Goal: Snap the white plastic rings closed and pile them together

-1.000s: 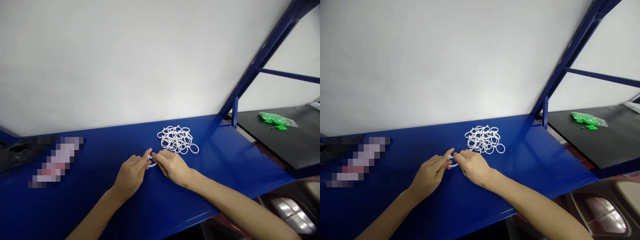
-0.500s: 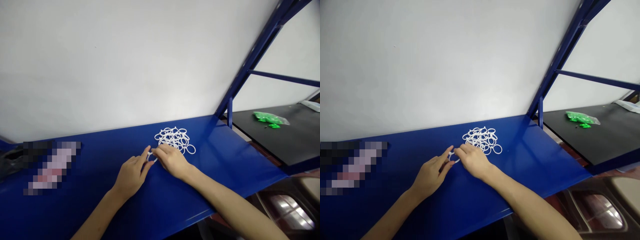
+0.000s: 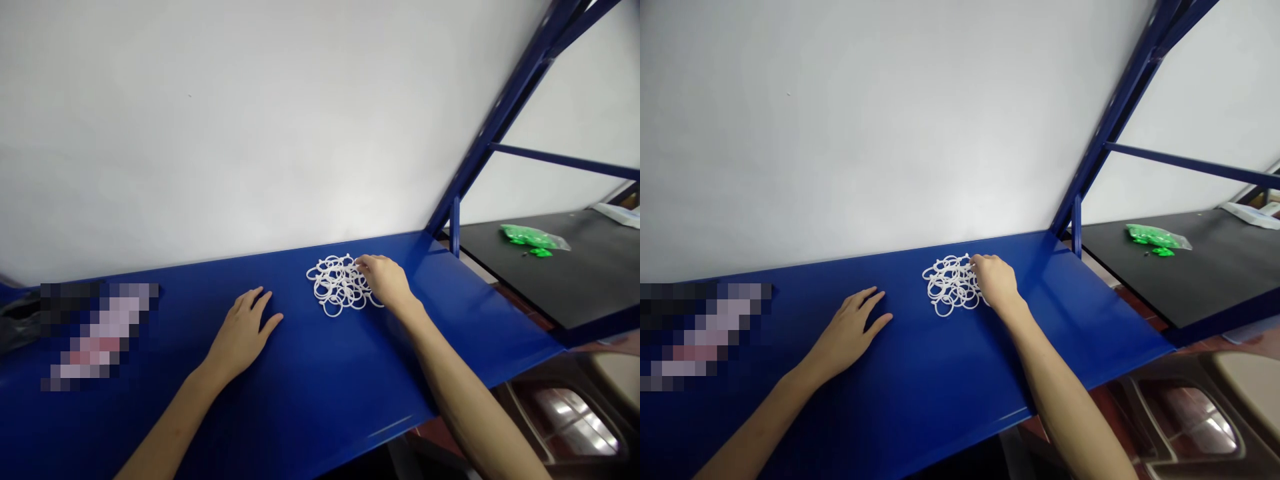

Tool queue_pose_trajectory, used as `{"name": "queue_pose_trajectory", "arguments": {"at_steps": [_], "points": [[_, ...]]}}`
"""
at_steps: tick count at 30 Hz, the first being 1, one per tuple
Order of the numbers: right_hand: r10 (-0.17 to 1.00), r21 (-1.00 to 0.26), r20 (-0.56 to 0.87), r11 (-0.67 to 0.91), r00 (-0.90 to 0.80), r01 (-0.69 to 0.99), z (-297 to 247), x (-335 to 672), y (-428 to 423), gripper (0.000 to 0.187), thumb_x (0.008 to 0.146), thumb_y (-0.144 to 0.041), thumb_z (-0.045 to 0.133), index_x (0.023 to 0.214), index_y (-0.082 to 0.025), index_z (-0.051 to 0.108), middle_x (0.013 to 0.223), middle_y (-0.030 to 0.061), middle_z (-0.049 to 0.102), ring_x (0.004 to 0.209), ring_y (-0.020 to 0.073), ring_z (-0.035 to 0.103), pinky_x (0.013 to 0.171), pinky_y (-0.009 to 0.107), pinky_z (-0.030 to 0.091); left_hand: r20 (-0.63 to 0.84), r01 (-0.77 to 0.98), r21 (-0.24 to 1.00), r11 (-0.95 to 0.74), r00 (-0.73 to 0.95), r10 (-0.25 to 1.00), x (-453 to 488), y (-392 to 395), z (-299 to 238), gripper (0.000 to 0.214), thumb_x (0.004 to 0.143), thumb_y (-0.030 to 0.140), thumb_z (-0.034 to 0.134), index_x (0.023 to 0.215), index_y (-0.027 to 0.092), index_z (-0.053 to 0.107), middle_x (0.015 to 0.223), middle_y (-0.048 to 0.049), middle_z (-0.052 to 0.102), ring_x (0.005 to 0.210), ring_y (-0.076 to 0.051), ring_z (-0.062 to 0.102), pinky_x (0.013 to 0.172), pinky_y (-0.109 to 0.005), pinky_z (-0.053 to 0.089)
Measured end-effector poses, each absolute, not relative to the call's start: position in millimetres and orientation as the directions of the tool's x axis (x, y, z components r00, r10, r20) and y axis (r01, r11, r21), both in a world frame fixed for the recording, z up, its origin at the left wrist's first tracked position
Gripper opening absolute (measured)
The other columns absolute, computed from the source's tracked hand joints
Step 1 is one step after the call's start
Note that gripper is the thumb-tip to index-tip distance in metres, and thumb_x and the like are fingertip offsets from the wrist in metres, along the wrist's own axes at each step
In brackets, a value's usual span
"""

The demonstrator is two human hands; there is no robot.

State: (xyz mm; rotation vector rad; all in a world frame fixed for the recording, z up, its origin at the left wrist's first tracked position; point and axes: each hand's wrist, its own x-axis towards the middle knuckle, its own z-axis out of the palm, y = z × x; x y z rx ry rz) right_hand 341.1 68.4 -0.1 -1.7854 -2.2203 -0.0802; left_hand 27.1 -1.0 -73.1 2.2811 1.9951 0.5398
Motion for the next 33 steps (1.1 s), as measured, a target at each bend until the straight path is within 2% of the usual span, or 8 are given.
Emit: {"name": "queue_pose_trajectory", "arguments": {"at_steps": [3, 6, 9, 11, 13, 17, 26, 33], "points": [[0.908, -0.155, 0.343, 0.306, -0.239, 0.939, -7, 336, 73, 0.035, 0.104, -0.036, 0.044, 0.120, -0.018, 0.069, 0.119, 0.0124, 0.071, 0.116, 0.0277, 0.062, 0.097, 0.040, 0.050, 0.204, 0.951, 0.263, -0.161, 0.108, 0.973, 28, -1, -72, 0.065, 0.096, 0.058, 0.041, 0.141, 0.014, 0.053, 0.150, -0.0145, 0.050, 0.143, -0.031, 0.040, 0.118, -0.052, 0.036], [0.864, -0.173, 0.380, 0.417, -0.330, 0.892, -18, 330, 79, 0.056, 0.104, -0.052, 0.038, 0.136, -0.012, 0.060, 0.142, 0.0165, 0.057, 0.140, 0.0307, 0.043, 0.117, 0.047, 0.034, 0.198, 0.954, 0.250, -0.164, 0.116, 0.973, 28, -1, -72, 0.066, 0.096, 0.058, 0.040, 0.142, 0.013, 0.053, 0.151, -0.0148, 0.049, 0.143, -0.031, 0.039, 0.118, -0.051, 0.035], [0.876, -0.212, 0.273, 0.458, -0.398, 0.863, -27, 324, 81, 0.073, 0.099, -0.067, 0.033, 0.150, -0.016, 0.045, 0.158, 0.0157, 0.037, 0.151, 0.0356, 0.024, 0.122, 0.055, 0.022, 0.202, 0.956, 0.241, -0.165, 0.117, 0.972, 28, -1, -73, 0.065, 0.096, 0.058, 0.040, 0.142, 0.013, 0.053, 0.151, -0.0151, 0.049, 0.143, -0.032, 0.039, 0.118, -0.051, 0.035], [0.887, -0.230, 0.193, 0.457, -0.420, 0.859, -30, 320, 80, 0.078, 0.096, -0.073, 0.031, 0.155, -0.022, 0.038, 0.162, 0.0130, 0.029, 0.152, 0.0374, 0.018, 0.122, 0.057, 0.019, 0.198, 0.957, 0.240, -0.166, 0.119, 0.973, 28, -2, -72, 0.065, 0.096, 0.058, 0.040, 0.142, 0.013, 0.053, 0.151, -0.0152, 0.049, 0.143, -0.032, 0.039, 0.118, -0.051, 0.035], [0.891, -0.229, 0.142, 0.453, -0.431, 0.861, -31, 318, 78, 0.081, 0.094, -0.076, 0.029, 0.156, -0.025, 0.035, 0.163, 0.0110, 0.028, 0.152, 0.0374, 0.018, 0.122, 0.058, 0.017, 0.192, 0.957, 0.238, -0.165, 0.120, 0.974, 29, -2, -71, 0.065, 0.096, 0.057, 0.040, 0.142, 0.012, 0.053, 0.151, -0.0153, 0.049, 0.143, -0.032, 0.039, 0.118, -0.051, 0.035], [0.896, -0.198, 0.099, 0.444, -0.432, 0.874, -30, 315, 75, 0.083, 0.094, -0.078, 0.026, 0.156, -0.024, 0.035, 0.163, 0.0116, 0.029, 0.152, 0.0370, 0.019, 0.122, 0.057, 0.016, 0.190, 0.958, 0.235, -0.165, 0.121, 0.974, 31, -3, -67, 0.064, 0.097, 0.056, 0.039, 0.141, 0.013, 0.053, 0.151, -0.0151, 0.049, 0.143, -0.031, 0.040, 0.117, -0.051, 0.036], [0.894, -0.164, 0.083, 0.449, -0.441, 0.878, -29, 315, 72, 0.085, 0.093, -0.078, 0.029, 0.157, -0.023, 0.033, 0.163, 0.0133, 0.027, 0.152, 0.0376, 0.018, 0.122, 0.057, 0.017, 0.208, 0.959, 0.230, -0.168, 0.120, 0.971, 31, -3, -68, 0.061, 0.096, 0.055, 0.041, 0.140, 0.014, 0.055, 0.150, -0.0151, 0.050, 0.142, -0.032, 0.041, 0.117, -0.053, 0.036], [0.876, -0.167, 0.149, 0.480, -0.459, 0.861, -28, 314, 71, 0.082, 0.091, -0.078, 0.037, 0.147, -0.018, 0.048, 0.159, 0.0162, 0.036, 0.150, 0.0367, 0.025, 0.122, 0.055, 0.020, 0.226, 0.950, 0.257, -0.176, 0.117, 0.967, 32, -4, -68, 0.059, 0.096, 0.055, 0.042, 0.139, 0.017, 0.056, 0.149, -0.0144, 0.051, 0.141, -0.032, 0.042, 0.116, -0.053, 0.037]]}}
